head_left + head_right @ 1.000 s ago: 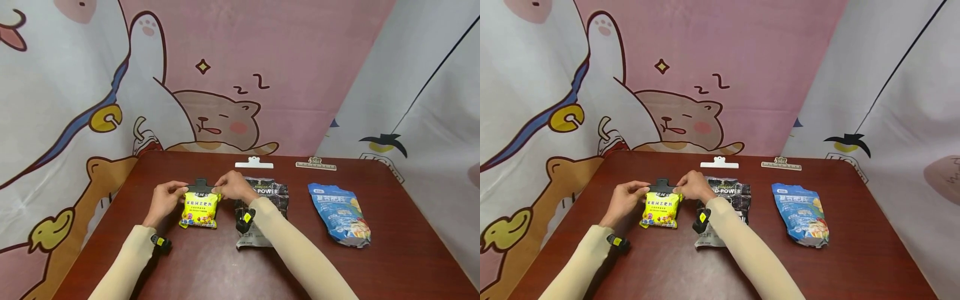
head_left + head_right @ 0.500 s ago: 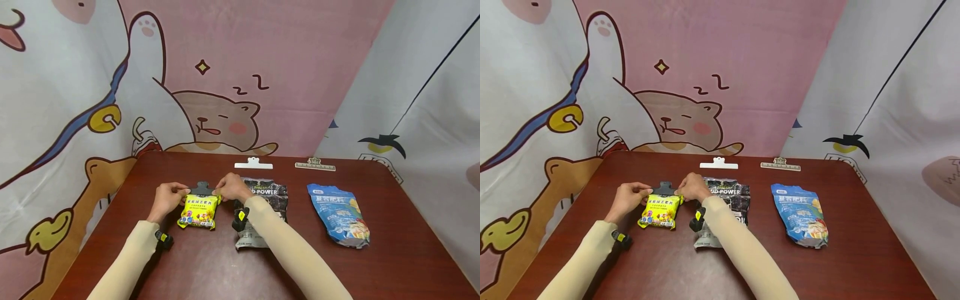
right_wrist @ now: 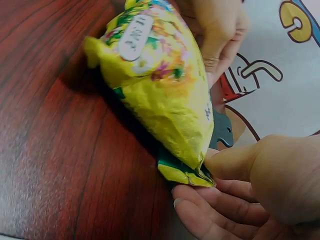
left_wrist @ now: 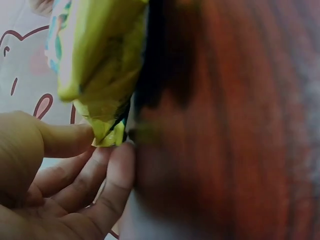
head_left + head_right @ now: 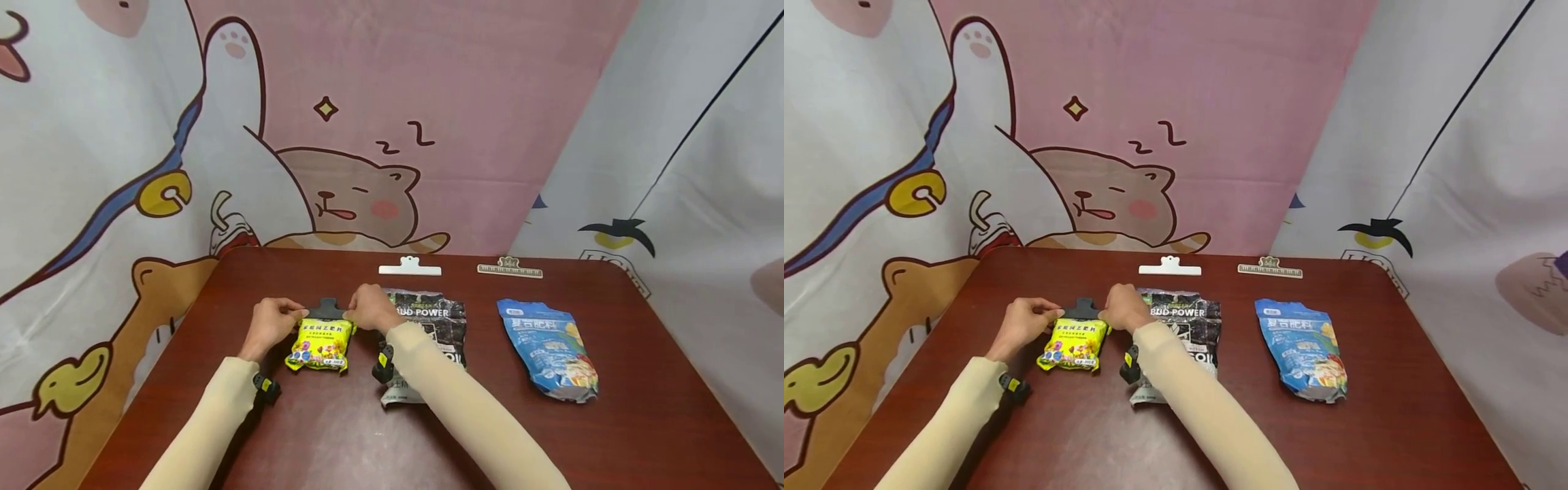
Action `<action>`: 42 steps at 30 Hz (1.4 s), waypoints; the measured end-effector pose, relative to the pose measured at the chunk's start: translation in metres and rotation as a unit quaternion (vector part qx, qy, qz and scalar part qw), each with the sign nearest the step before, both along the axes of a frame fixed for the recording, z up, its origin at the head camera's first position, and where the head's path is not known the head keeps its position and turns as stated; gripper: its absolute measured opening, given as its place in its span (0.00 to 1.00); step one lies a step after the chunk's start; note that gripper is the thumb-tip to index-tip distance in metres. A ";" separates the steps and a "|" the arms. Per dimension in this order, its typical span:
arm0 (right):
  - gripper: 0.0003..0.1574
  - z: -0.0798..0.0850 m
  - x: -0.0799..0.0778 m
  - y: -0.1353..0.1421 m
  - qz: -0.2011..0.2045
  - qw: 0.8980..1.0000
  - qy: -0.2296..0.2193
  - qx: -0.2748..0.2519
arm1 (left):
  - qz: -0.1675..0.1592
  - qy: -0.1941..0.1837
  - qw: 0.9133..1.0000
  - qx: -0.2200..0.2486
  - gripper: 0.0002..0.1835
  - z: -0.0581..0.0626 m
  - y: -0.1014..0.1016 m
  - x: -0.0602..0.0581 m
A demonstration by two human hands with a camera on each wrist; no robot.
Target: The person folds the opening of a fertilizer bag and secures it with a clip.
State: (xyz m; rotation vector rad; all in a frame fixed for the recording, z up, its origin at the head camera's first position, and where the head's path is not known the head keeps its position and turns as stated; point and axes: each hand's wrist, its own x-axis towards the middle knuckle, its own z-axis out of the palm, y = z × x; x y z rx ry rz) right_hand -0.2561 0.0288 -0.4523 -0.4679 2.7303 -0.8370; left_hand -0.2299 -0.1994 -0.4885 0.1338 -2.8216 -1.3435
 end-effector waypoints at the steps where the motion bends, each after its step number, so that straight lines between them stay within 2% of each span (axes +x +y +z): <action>1: 0.18 0.000 0.000 0.000 0.008 1.000 0.004 0.005 | -0.002 -0.003 1.000 -0.004 0.10 0.001 0.000 0.000; 5: 0.23 0.000 -0.001 0.002 0.045 0.999 0.011 0.015 | -0.008 -0.023 1.000 -0.016 0.12 0.005 0.000 0.000; 9: 0.12 0.002 0.000 0.007 0.060 0.998 0.000 0.007 | -0.015 -0.051 0.998 -0.019 0.14 0.008 -0.001 0.001; 14: 0.24 0.008 0.002 0.019 0.055 0.998 -0.023 -0.030 | -0.014 -0.061 0.998 -0.028 0.15 0.013 -0.004 0.003; 20: 0.26 0.016 0.004 0.043 0.054 0.997 0.001 -0.058 | -0.009 -0.028 0.998 -0.048 0.20 0.018 -0.001 0.004; 32: 0.31 0.034 0.023 0.100 0.027 0.994 0.066 -0.078 | -0.041 0.071 0.995 -0.062 0.23 0.026 0.021 0.014; 36: 0.32 0.037 0.029 0.119 0.008 0.994 0.076 -0.081 | -0.053 0.088 0.993 -0.054 0.24 0.032 0.034 0.018; 42: 0.33 0.036 0.041 0.147 -0.045 0.992 0.082 -0.089 | -0.057 0.108 0.992 -0.021 0.25 0.038 0.050 0.021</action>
